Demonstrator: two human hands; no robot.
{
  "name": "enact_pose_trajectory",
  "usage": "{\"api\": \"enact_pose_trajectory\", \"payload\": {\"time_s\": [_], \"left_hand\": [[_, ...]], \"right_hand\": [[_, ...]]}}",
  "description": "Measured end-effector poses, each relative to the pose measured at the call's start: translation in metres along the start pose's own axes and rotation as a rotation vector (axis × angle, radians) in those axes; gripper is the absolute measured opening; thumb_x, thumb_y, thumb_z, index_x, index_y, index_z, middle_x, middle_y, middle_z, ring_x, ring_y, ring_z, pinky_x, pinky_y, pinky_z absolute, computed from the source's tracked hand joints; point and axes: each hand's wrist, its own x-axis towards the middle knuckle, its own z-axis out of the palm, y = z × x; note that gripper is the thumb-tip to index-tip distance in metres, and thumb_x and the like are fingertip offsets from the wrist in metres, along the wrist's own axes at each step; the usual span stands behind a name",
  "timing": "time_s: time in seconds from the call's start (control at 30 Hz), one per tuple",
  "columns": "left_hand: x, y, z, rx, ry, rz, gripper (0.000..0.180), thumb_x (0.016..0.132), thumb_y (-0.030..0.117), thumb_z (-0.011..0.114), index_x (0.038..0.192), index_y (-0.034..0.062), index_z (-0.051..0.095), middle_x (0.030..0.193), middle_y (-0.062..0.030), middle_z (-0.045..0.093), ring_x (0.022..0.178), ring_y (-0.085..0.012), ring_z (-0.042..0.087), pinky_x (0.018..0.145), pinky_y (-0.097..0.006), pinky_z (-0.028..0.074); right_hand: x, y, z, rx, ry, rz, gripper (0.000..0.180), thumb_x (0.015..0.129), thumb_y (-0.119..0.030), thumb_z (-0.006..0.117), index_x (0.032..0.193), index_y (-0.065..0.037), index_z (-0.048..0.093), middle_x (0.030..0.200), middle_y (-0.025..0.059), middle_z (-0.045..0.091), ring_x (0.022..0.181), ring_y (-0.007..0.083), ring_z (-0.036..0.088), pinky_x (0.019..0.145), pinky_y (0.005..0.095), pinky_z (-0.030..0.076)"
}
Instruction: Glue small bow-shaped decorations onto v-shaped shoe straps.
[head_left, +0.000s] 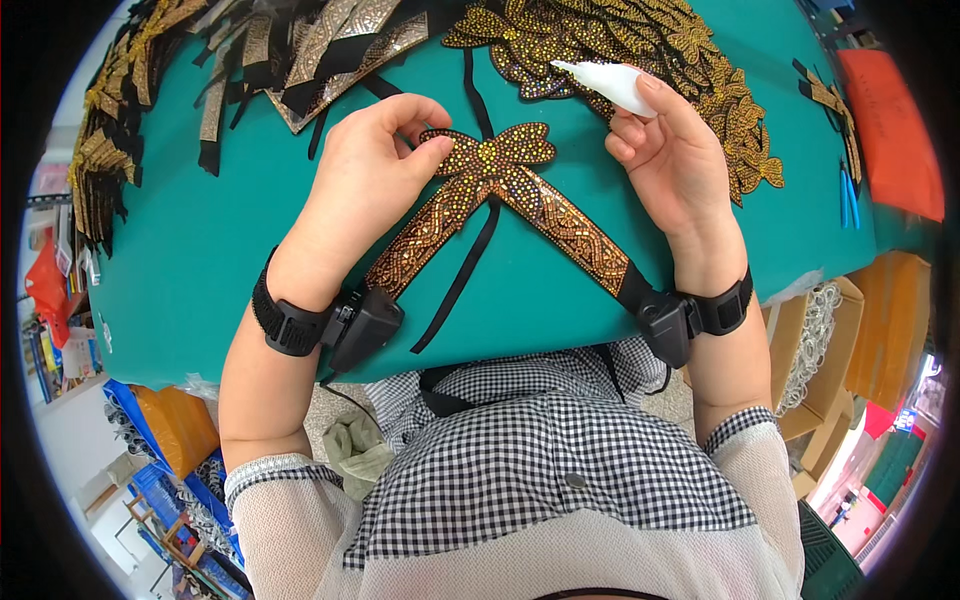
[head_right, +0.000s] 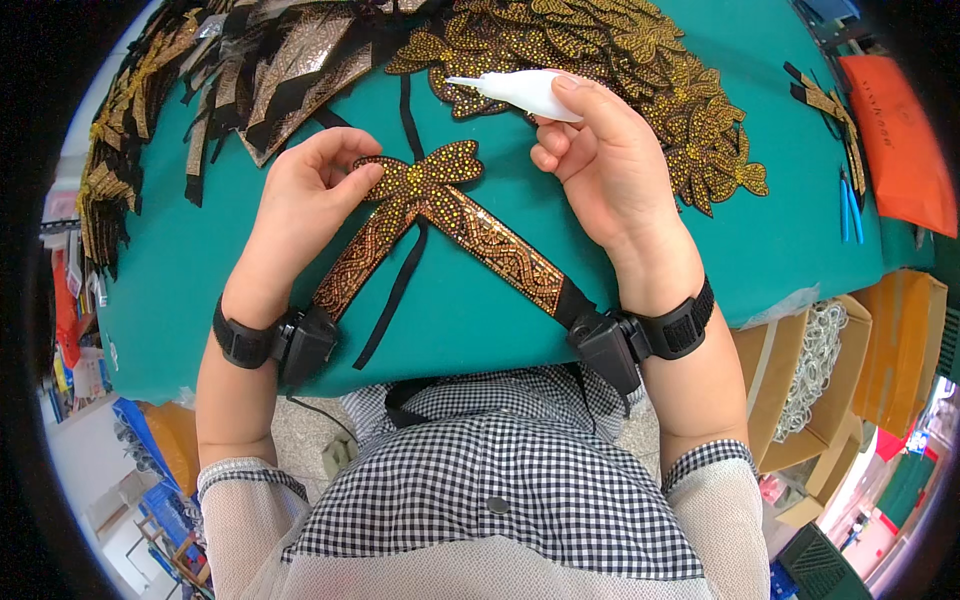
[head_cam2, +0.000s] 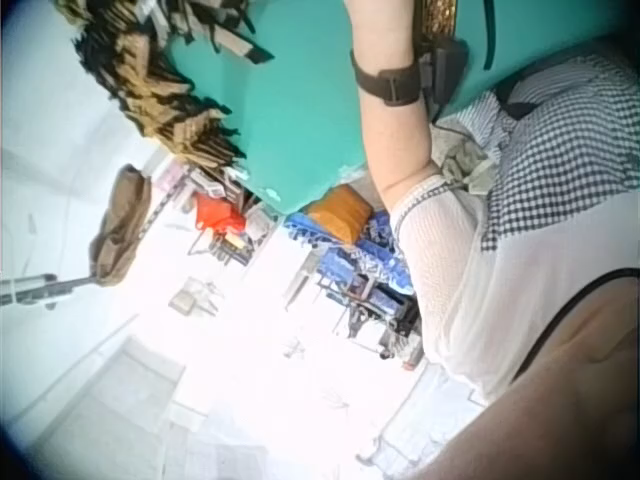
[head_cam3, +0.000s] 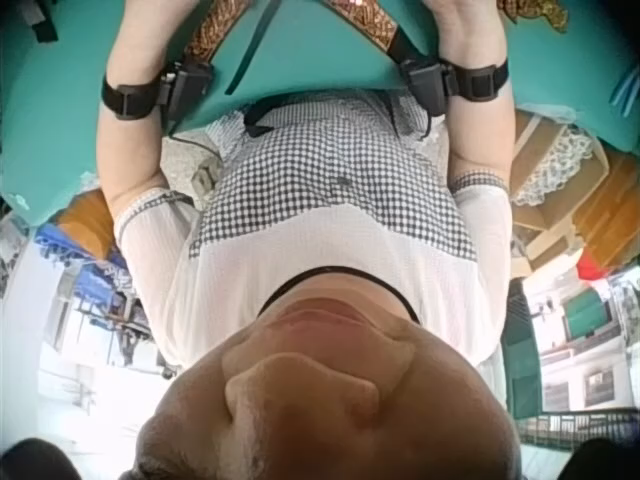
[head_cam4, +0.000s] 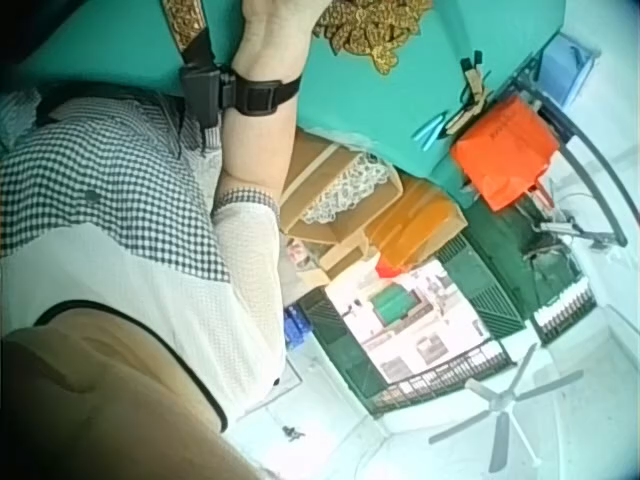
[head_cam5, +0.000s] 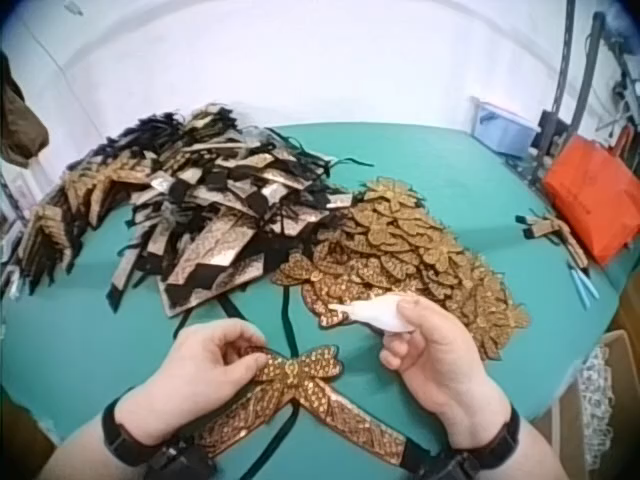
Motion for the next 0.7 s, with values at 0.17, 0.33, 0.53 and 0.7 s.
{"api": "enact_pose_trajectory", "payload": {"time_s": [0.17,0.33,0.53,0.7], "left_hand": [[-0.002,0.010,-0.001,0.163,0.023,0.052,0.018,0.072,0.008,0.064,0.090,0.0049,0.061,0.078,-0.0009,0.057,0.057,-0.0054,0.046,0.054,-0.019,0.041],[-0.004,0.014,-0.004,0.215,0.057,0.115,0.018,0.071,0.009,0.064,0.088,0.0049,0.061,0.084,-0.0048,0.057,0.057,-0.0115,0.049,0.055,-0.024,0.043],[-0.016,0.027,0.004,0.283,0.023,0.480,0.020,0.073,0.004,0.061,0.093,0.0029,0.061,0.091,-0.0079,0.056,0.074,-0.0212,0.054,0.064,-0.028,0.045],[-0.023,0.030,0.011,0.346,-0.121,0.462,0.026,0.070,0.003,0.062,0.096,0.0012,0.059,0.096,-0.0087,0.057,0.084,-0.0251,0.052,0.073,-0.032,0.044]], "right_hand": [[-0.001,-0.001,0.001,-0.013,-0.021,0.004,0.018,0.084,-0.019,0.051,0.089,-0.002,0.055,0.069,-0.0005,0.050,0.058,0.0063,0.043,0.053,0.0225,0.037],[-0.001,0.000,0.000,-0.006,-0.022,0.013,0.018,0.084,-0.019,0.051,0.089,-0.002,0.055,0.070,-0.0006,0.050,0.058,0.0060,0.043,0.052,0.0221,0.037],[0.000,-0.002,-0.001,0.004,-0.031,0.030,0.019,0.084,-0.020,0.052,0.090,-0.003,0.055,0.070,-0.0005,0.050,0.058,0.0064,0.043,0.052,0.0224,0.036],[0.000,-0.002,-0.002,0.010,-0.006,0.034,0.019,0.083,-0.020,0.052,0.090,-0.003,0.055,0.070,0.0003,0.050,0.058,0.0073,0.043,0.053,0.0233,0.036]]}}
